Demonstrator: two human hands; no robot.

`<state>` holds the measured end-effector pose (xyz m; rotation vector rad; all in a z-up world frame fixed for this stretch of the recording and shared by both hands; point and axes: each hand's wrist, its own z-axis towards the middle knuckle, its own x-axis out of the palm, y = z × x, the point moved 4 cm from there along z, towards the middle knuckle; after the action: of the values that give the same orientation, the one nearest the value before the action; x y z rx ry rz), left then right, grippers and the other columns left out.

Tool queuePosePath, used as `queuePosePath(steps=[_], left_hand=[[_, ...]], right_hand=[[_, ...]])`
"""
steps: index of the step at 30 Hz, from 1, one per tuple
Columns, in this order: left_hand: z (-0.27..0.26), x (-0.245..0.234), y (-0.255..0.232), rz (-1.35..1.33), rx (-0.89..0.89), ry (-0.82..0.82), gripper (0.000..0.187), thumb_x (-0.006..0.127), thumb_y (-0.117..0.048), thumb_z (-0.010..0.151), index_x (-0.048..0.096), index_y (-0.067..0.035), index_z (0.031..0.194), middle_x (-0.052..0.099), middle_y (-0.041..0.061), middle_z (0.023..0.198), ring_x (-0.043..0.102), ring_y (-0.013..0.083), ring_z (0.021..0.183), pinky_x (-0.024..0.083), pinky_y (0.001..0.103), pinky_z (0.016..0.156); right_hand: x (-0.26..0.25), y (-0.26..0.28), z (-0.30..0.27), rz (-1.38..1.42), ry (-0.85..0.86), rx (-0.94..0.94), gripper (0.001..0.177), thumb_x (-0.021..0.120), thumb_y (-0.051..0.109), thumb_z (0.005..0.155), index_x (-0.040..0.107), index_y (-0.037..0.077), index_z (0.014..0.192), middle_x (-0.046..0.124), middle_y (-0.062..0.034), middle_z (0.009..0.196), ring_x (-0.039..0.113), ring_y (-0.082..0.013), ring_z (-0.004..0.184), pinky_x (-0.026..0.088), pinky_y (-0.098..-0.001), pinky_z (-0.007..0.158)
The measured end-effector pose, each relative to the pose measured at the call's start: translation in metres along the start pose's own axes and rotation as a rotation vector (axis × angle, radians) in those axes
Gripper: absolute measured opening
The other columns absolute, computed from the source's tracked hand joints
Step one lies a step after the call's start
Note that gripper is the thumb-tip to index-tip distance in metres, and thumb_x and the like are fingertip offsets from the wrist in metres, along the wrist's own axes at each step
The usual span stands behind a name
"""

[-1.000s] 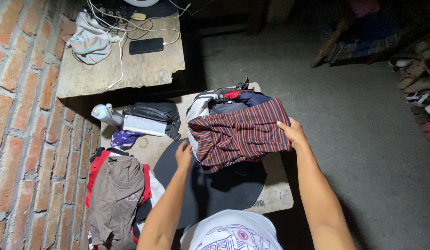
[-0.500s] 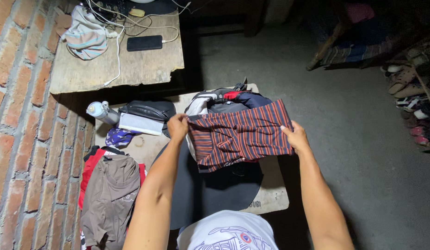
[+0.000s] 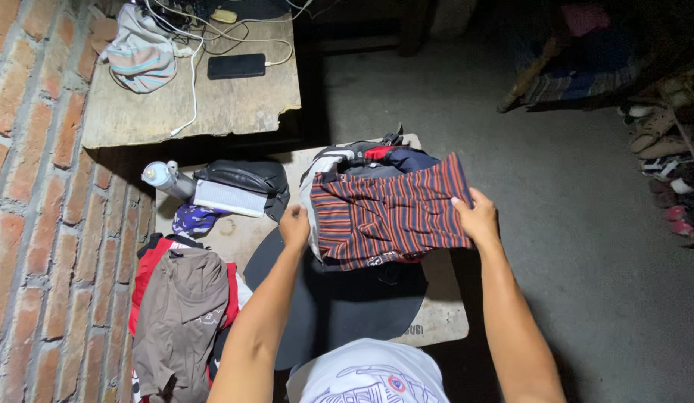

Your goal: The person folds a striped shirt, a brown t-shirt, and a red t-shirt on a table and places them into an open backpack. The person handles each garment one at a time, folding them neatly before inserting them into the bag.

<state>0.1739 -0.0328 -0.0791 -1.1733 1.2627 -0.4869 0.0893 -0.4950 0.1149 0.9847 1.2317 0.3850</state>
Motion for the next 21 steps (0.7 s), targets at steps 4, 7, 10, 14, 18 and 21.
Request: queuePosePath(steps=[4,7,10,14,18,21], left_hand=[[-0.024,-0.008,0.01,-0.094,-0.021,-0.017,0.033,0.069,-0.03,0.093,0.075,-0.002,0.108,0.078,0.013,0.098,0.075,0.0233,0.091,0.057,0.037,0.084],[-0.033,-0.011,0.003,-0.236,-0.136,0.015,0.036,0.066,-0.032,0.097,0.077,0.001,0.103,0.078,0.012,0.088,0.075,0.0194,0.078,0.058,0.032,0.074],[-0.032,-0.005,-0.02,-0.65,-0.182,0.272,0.048,0.059,-0.043,0.103,0.074,0.003,0.104,0.07,0.01,0.082,0.068,0.0158,0.064,0.055,0.029,0.06],[-0.034,0.0,-0.037,-0.807,-0.342,0.576,0.052,0.051,-0.049,0.099,0.071,-0.003,0.109,0.074,0.007,0.085,0.071,0.0145,0.066,0.056,0.027,0.061],[-0.031,0.006,-0.033,-0.617,-0.214,0.556,0.036,0.066,-0.03,0.099,0.072,0.0,0.117,0.073,0.005,0.094,0.064,0.0112,0.076,0.051,0.027,0.068],[-0.031,0.011,-0.025,-0.499,-0.149,0.466,0.032,0.068,-0.023,0.098,0.072,0.0,0.118,0.075,0.004,0.099,0.065,0.01,0.084,0.053,0.027,0.077]], right_hand=[[0.014,0.077,-0.021,-0.061,-0.025,-0.223,0.046,0.078,0.023,0.087,0.068,0.0,0.126,0.073,-0.021,0.117,0.071,-0.0296,0.108,0.054,-0.0387,0.092],[0.043,0.133,-0.048,-0.158,-0.022,-0.3,0.044,0.078,0.023,0.083,0.07,0.002,0.121,0.069,-0.0223,0.111,0.066,-0.0389,0.106,0.052,-0.0448,0.093],[0.094,0.177,-0.08,-0.164,0.029,-0.319,0.044,0.075,0.022,0.082,0.068,0.006,0.123,0.063,-0.0192,0.112,0.063,-0.0394,0.107,0.052,-0.0472,0.091],[0.172,0.197,-0.128,-0.333,0.323,-0.334,0.068,0.078,0.032,0.08,0.054,0.006,0.138,0.054,-0.0187,0.13,0.057,-0.0396,0.117,0.047,-0.054,0.091],[0.198,0.181,-0.166,-0.29,0.415,-0.613,0.08,0.085,0.035,0.073,0.053,-0.003,0.136,0.048,-0.0263,0.138,0.046,-0.0436,0.128,0.037,-0.0552,0.104],[0.189,0.152,-0.162,-0.217,0.342,-0.561,0.067,0.081,0.031,0.084,0.056,0.004,0.14,0.051,-0.0208,0.146,0.048,-0.0377,0.137,0.038,-0.0499,0.115]])
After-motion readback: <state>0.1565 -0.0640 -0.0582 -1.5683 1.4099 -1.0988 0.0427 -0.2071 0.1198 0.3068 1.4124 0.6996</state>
